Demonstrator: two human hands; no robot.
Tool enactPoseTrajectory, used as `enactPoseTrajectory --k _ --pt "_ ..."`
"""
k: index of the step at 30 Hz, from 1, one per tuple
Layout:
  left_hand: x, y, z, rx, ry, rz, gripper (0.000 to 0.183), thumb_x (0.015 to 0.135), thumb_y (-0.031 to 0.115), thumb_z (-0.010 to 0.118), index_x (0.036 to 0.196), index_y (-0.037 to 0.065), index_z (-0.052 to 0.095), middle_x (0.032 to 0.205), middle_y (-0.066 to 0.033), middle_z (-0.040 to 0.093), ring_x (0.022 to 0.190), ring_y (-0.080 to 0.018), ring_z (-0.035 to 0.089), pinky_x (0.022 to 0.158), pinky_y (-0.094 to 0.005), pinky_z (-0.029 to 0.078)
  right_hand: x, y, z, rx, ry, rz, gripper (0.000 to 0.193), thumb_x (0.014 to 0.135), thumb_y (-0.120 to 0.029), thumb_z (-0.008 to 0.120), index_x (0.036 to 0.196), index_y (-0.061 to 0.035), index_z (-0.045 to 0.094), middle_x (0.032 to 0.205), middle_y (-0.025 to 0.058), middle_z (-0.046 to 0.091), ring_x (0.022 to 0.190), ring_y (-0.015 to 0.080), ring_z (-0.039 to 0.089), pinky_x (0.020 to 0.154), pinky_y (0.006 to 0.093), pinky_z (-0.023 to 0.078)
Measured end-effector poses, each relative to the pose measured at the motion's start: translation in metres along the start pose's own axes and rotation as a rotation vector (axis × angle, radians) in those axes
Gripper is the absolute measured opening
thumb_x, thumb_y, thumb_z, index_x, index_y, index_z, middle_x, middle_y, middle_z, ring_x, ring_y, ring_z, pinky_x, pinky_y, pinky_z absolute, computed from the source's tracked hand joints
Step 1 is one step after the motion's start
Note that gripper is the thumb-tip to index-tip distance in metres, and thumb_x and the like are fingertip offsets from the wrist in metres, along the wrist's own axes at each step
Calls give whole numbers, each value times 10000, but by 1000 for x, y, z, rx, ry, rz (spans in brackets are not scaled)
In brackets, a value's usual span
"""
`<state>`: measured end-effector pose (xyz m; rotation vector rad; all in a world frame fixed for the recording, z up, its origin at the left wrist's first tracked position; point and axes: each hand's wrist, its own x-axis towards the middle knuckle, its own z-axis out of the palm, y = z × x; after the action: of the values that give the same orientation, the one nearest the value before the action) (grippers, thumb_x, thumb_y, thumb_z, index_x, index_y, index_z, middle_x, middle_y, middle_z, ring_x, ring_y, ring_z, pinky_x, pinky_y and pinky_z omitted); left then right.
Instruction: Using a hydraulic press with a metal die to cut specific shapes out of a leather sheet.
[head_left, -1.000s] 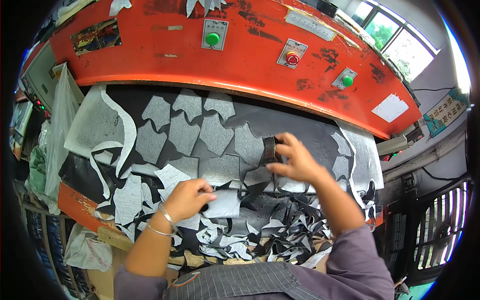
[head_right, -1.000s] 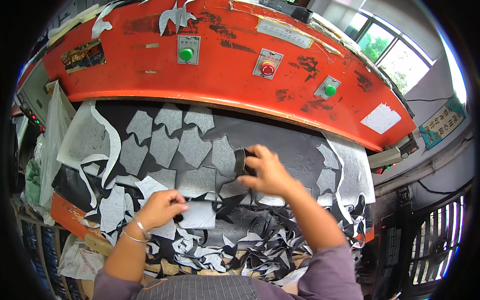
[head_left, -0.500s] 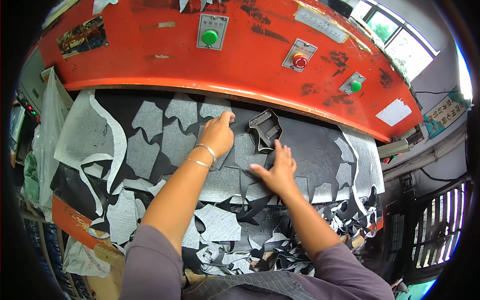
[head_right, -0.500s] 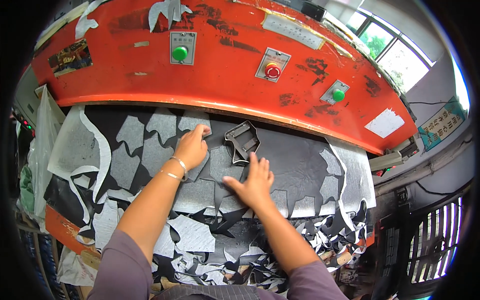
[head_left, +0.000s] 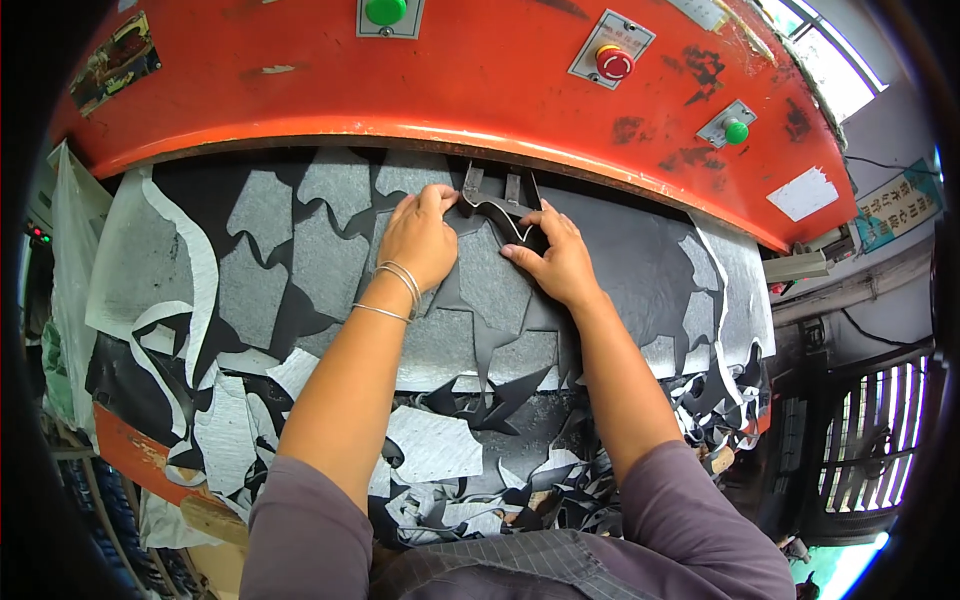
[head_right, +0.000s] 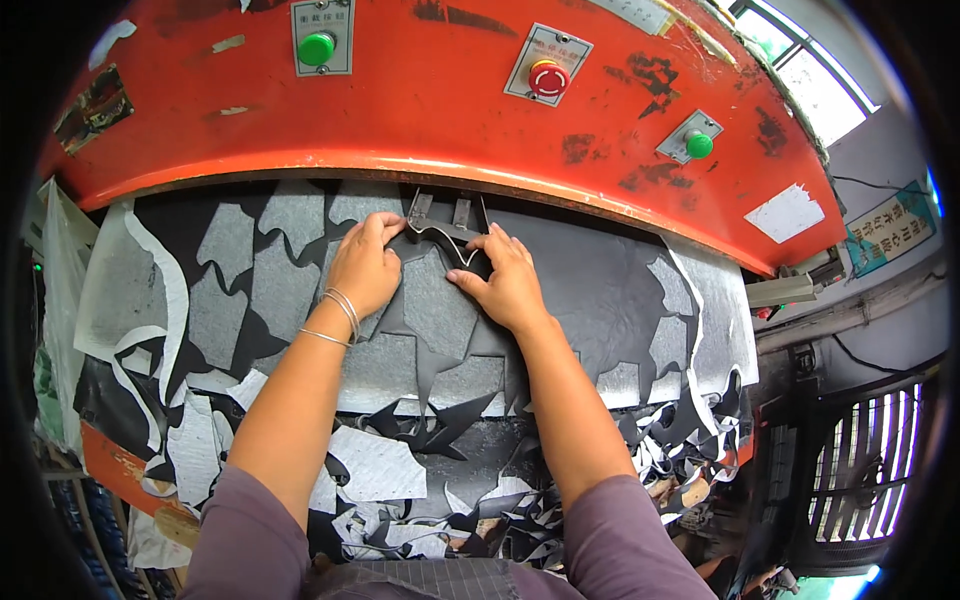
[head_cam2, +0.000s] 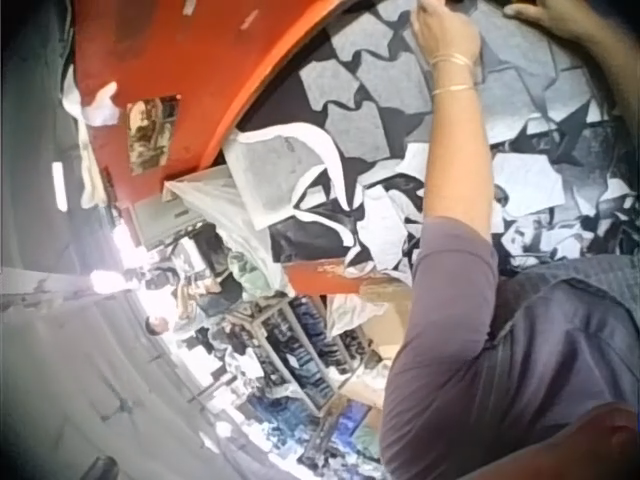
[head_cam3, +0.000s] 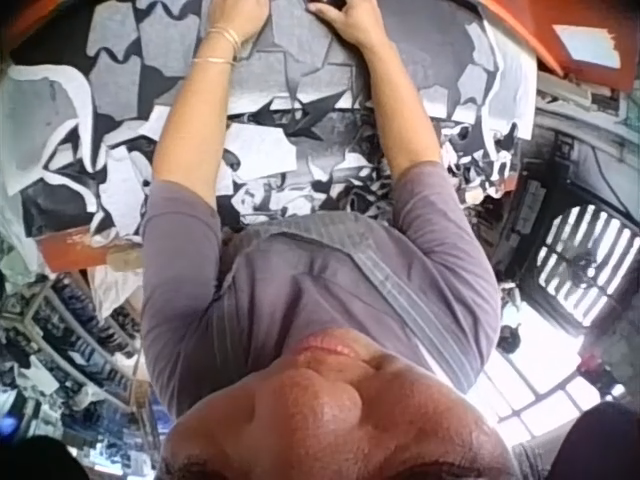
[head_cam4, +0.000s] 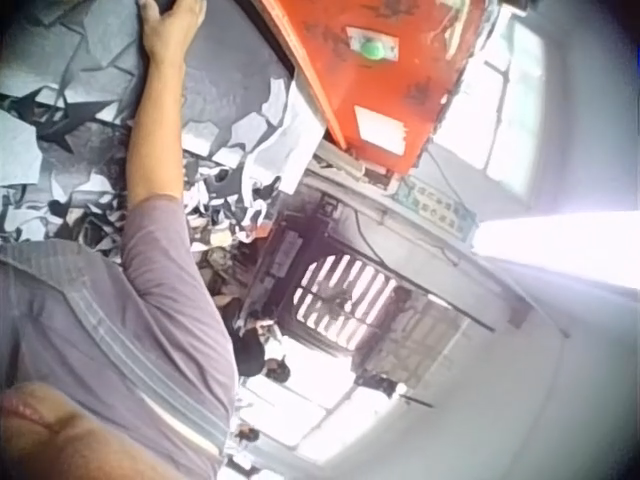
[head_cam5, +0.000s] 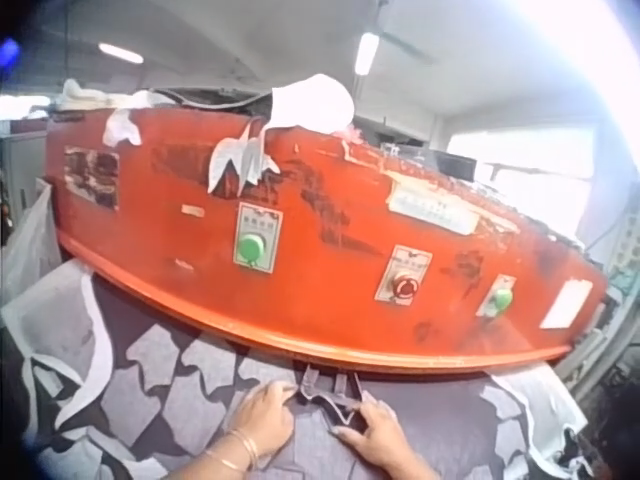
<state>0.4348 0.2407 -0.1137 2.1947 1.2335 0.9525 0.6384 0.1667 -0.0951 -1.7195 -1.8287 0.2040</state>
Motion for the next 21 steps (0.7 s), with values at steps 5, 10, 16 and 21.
enactPoseTrajectory --k 5,10,16,21 --pt "3 -4 -4 15 -29 40 351 773 24 501 1116 30 428 1208 -108 624 1172 -308 500 1016 -392 363 4 1 0 -4 2 -33 425 716 -320 785 998 -57 605 1165 228 599 1275 371 442 1053 476 327" --pt "9 9 -7 50 -60 80 433 768 29 513 1184 25 395 1239 -134 600 1193 -331 487 1029 -399 352 7 6 -10 -62 28 -78 470 689 -323 803 1021 -55 604 1188 270 570 1271 381 441 1042 465 348" --pt "-16 29 -43 -311 29 -152 441 818 33 581 1244 16 466 1203 -155 616 1130 -253 575 939 -324 435 -25 -10 -65 340 345 113 730 707 -340 811 1288 -24 503 1313 191 514 1257 313 461 1033 391 372" --pt "1 102 -147 3 786 369 128 904 118 584 797 50 600 756 -76 575 736 -248 524 690 -358 412 16 -29 -203 444 1225 -7 480 1000 -305 441 1352 18 382 1354 182 410 1169 240 466 991 346 359"
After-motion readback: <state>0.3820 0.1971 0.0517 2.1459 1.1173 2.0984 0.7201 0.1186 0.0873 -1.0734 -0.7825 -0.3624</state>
